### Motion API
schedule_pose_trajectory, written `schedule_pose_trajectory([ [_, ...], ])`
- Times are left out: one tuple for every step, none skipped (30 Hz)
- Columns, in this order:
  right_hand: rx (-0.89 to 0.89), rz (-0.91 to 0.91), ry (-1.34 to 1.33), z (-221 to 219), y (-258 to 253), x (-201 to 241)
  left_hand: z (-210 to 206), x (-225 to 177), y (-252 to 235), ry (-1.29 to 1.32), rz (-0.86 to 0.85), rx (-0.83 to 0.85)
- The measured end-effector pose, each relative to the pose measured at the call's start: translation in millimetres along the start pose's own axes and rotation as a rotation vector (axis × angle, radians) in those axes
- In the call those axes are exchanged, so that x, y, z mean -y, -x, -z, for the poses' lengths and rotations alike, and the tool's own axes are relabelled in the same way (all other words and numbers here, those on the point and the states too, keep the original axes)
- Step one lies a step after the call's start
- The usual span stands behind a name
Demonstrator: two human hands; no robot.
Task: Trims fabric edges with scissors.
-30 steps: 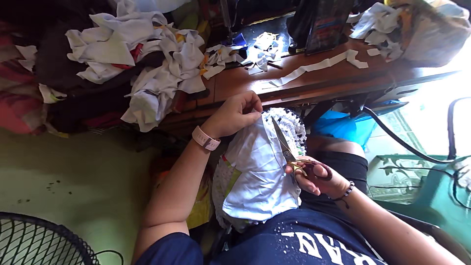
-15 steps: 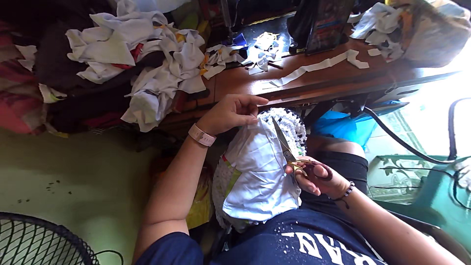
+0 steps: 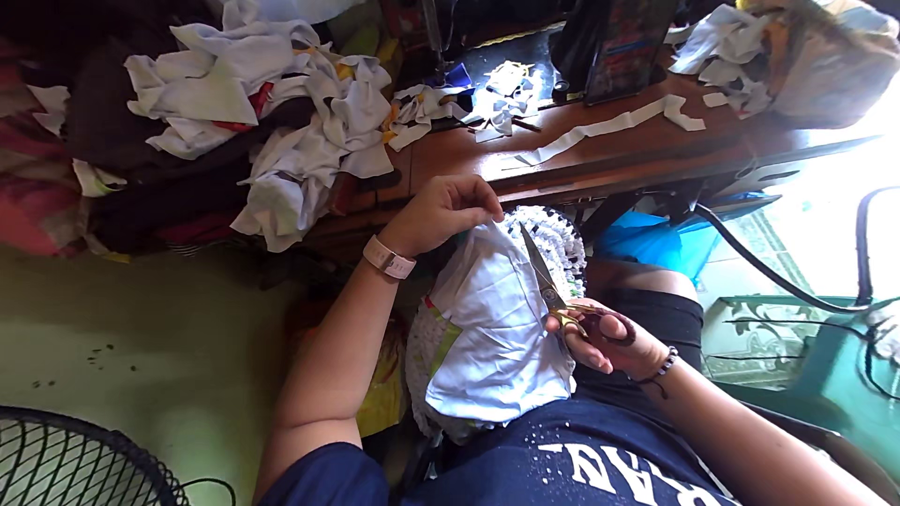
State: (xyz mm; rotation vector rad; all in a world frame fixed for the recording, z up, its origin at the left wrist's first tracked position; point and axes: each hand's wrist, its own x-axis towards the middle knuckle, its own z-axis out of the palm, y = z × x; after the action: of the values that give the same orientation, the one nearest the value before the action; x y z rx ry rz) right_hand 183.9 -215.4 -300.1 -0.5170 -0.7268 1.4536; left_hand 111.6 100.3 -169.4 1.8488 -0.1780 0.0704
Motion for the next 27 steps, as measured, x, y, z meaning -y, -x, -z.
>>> schedule_pose_trajectory([
  [-0.001, -0.001, 0.001, 0.2, 0.2, -0.2, -0.6, -0.7, -0.2, 0.004, -0.001, -0.001],
  [-0.003, -0.003, 0.004, 0.1, 0.3, -0.2, -1.2, -1.6, -0.3, 0.009, 0.001, -0.003],
  [-0.003, -0.002, 0.005, -0.2, 0.2, 0.0, -1.4, -2.0, -0.3, 0.013, 0.001, -0.004],
  [-0.005, 0.0, 0.006, -0.5, 0.1, 0.4, -1.4, -1.8, -0.4, 0.02, 0.002, 0.0],
  [-0.002, 0.002, 0.008, -0.4, 0.0, 0.6, -1.3, -1.6, -0.4, 0.024, 0.008, 0.011],
  [0.0, 0.004, 0.008, 0.0, 0.0, 0.4, -1.3, -2.1, -0.3, 0.028, 0.019, 0.024],
  [0.001, 0.005, 0.006, 0.3, 0.0, 0.3, -1.1, -3.1, -0.1, 0.03, 0.036, 0.041],
  [0.001, 0.003, 0.001, 0.5, 0.1, 0.2, -0.8, -3.9, 0.1, 0.033, 0.054, 0.061],
  [0.002, -0.001, -0.001, 0.8, 0.0, 0.3, -0.4, -3.9, 0.2, 0.04, 0.069, 0.083],
  [0.004, -0.004, 0.0, 1.1, -0.2, 0.3, -0.1, -4.2, 0.2, 0.044, 0.085, 0.101],
  [0.007, -0.004, 0.002, 1.2, -0.4, 0.4, 0.4, -4.3, 0.2, 0.042, 0.097, 0.116],
  [0.009, -0.004, 0.003, 1.2, -0.5, 0.5, 1.1, -4.2, 0.1, 0.036, 0.103, 0.126],
  [0.009, -0.002, 0.006, 1.1, -0.6, 0.7, 1.2, -4.5, 0.1, 0.02, 0.11, 0.124],
  [0.009, -0.003, 0.005, 1.0, -0.7, 0.7, 0.9, -5.1, 0.3, -0.002, 0.12, 0.113],
  [0.009, -0.005, 0.003, 0.7, -0.8, 0.9, 0.7, -5.4, 0.5, -0.029, 0.13, 0.102],
  [0.009, -0.006, 0.0, 0.9, -0.6, 0.7, 0.6, -5.4, 0.5, -0.06, 0.137, 0.095],
  [0.006, -0.009, 0.0, 0.8, -0.4, 0.7, 0.4, -5.6, 0.5, -0.088, 0.145, 0.088],
  [0.005, -0.009, 0.001, 0.6, -0.3, 0.6, 0.2, -5.9, 0.4, -0.105, 0.154, 0.082],
  [0.003, -0.008, 0.003, 0.5, -0.3, 0.6, -0.2, -6.5, 0.5, -0.117, 0.157, 0.074],
  [0.003, -0.008, 0.004, 0.5, -0.4, 0.6, -0.8, -7.0, 0.8, -0.135, 0.15, 0.062],
  [0.004, -0.004, 0.007, 0.6, -0.5, 0.5, -1.4, -7.6, 1.0, -0.156, 0.14, 0.048],
  [0.005, 0.001, 0.011, 0.7, -0.6, 0.5, -1.6, -7.6, 1.2, -0.173, 0.129, 0.036],
  [0.008, 0.005, 0.011, 0.7, -0.8, 0.3, -1.5, -7.0, 1.4, -0.178, 0.117, 0.025],
  [0.009, 0.007, 0.008, 0.9, -0.9, 0.2, -0.9, -6.3, 1.6, -0.167, 0.107, 0.022],
  [0.009, 0.007, 0.006, 0.9, -0.9, 0.0, -0.4, -5.7, 1.7, -0.143, 0.104, 0.018],
  [0.007, 0.006, 0.005, 0.7, -1.0, -0.2, 0.2, -5.0, 1.9, -0.12, 0.098, 0.014],
  [0.005, 0.007, 0.008, 0.7, -1.0, -0.5, 1.0, -4.5, 2.2, -0.099, 0.087, 0.016],
])
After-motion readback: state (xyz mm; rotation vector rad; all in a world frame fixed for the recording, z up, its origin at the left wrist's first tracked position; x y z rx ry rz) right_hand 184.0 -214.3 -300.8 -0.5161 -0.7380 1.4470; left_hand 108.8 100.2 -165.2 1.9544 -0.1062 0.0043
